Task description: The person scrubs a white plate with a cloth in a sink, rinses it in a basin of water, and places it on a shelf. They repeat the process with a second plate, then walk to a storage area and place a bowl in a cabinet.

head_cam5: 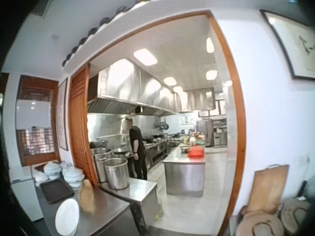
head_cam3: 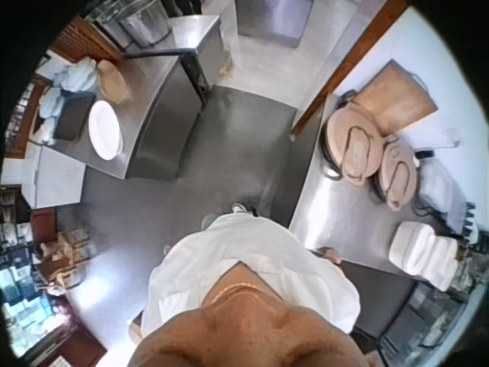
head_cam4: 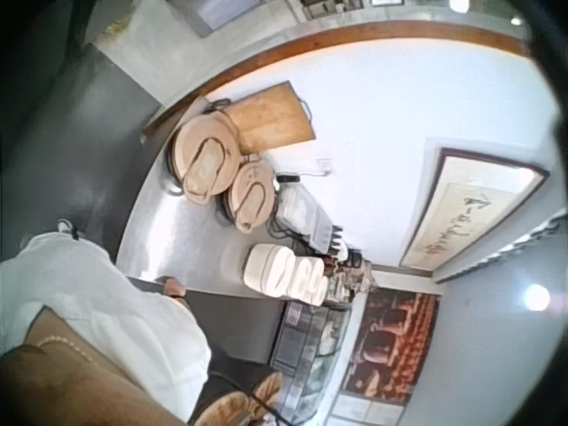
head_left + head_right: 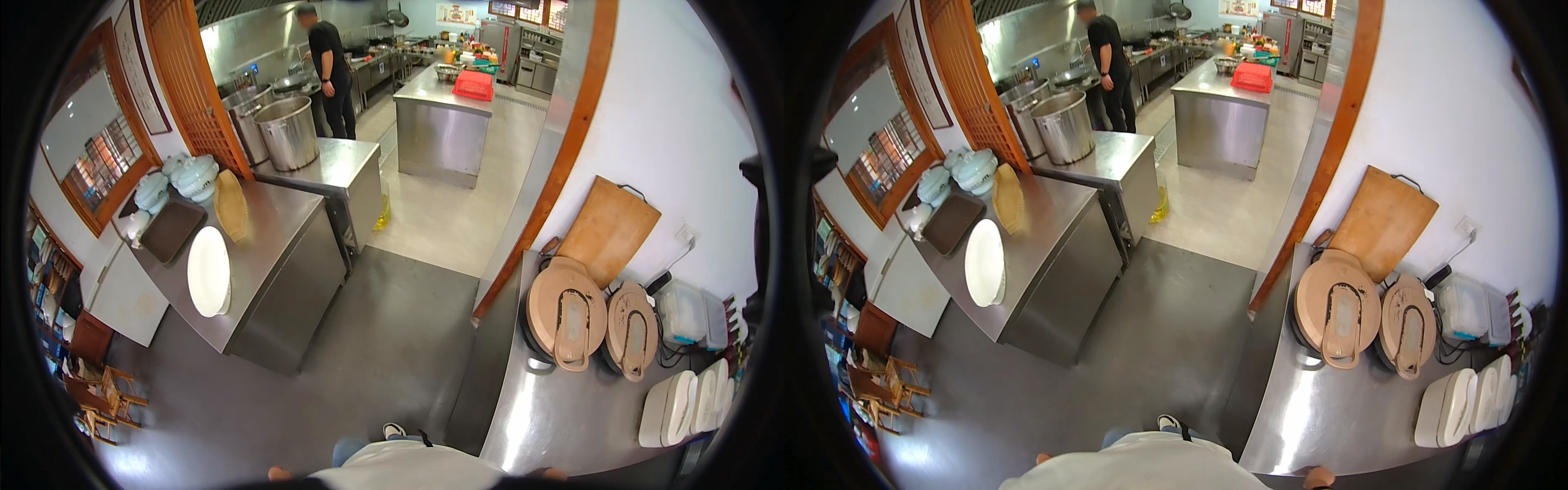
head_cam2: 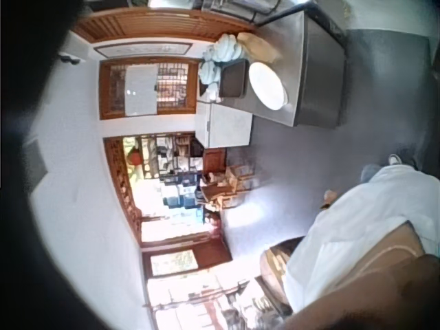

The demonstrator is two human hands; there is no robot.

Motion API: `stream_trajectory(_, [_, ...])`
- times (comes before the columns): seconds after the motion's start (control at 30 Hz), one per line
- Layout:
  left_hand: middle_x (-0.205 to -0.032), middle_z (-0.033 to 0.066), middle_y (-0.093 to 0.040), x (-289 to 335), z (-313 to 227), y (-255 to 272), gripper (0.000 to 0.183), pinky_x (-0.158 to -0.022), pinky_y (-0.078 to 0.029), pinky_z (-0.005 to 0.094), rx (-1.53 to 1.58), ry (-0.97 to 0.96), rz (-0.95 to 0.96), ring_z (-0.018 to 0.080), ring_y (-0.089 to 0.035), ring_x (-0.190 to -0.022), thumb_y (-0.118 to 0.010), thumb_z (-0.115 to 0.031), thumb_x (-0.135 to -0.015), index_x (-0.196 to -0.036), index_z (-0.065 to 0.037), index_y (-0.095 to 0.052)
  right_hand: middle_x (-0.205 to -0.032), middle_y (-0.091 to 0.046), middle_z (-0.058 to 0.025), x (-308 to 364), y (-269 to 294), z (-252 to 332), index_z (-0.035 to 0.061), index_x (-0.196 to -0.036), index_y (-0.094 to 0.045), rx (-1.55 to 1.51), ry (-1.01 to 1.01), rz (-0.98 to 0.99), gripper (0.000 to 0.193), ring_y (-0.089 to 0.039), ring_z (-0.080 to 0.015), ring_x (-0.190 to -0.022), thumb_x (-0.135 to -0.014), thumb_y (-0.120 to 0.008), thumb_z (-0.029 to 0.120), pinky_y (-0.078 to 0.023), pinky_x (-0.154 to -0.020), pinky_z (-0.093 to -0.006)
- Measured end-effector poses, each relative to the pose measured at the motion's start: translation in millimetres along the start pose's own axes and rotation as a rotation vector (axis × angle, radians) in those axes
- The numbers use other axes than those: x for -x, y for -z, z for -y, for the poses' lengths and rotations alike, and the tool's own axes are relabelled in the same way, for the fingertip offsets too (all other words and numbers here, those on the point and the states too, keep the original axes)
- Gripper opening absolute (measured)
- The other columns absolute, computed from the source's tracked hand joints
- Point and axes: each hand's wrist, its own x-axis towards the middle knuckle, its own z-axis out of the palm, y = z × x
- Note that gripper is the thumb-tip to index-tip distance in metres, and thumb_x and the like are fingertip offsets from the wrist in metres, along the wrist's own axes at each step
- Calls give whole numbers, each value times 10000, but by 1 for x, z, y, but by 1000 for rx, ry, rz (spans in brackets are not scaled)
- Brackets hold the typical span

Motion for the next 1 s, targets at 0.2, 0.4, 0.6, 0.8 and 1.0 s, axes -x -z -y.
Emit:
stream_trajectory(0.2, [-951,229,-656,-70,-54,77,481,-824,-503,425,-66,13,84,383,-626,-919,-662,-412,-730,-943,18,-648,-659,-677,-36,-116,53,170,130,-870,-711,-89,145,-169,310,-659,-169,-679,-899,-470,323,-470,-662,-329])
stream_trajectory(0.4, [-956,265,-641,-228,-198,181,449,-829,-497,442,-79,-234,20,418,-611,-932,-653,-388,-724,-871,36,-671,-671,-677,-52,-228,128,317,115,-869,-705,-116,194,-236,311,-660,-187,-689,-893,-481,330,-475,-671,-341])
stream_trajectory(0.6, [-1123,261,-597,-334,-428,333,472,-917,-459,420,156,-511,-167,394,-558,-1083,-648,-296,-749,-1079,37,-597,-682,-678,-67,-274,197,397,100,-869,-699,-118,92,-169,315,-661,-206,-699,-886,-491,336,-481,-680,-353])
stream_trajectory(0.8, [-1081,241,-617,-370,-662,420,448,-886,-466,447,-52,-913,-156,395,-574,-1040,-620,-299,-786,-1107,13,-588,-693,-678,-83,-327,252,437,86,-869,-694,-221,9,-168,321,-661,-224,-709,-879,-502,343,-486,-689,-365])
stream_trajectory(1.0, [-1079,240,-617,-364,-821,422,454,-880,-462,454,-59,-1054,68,399,-575,-1028,-614,-274,-828,-1171,12,-533,-704,-679,-99,-394,279,442,71,-868,-688,-332,-81,-128,330,-662,-242,-719,-873,-513,350,-491,-698,-377])
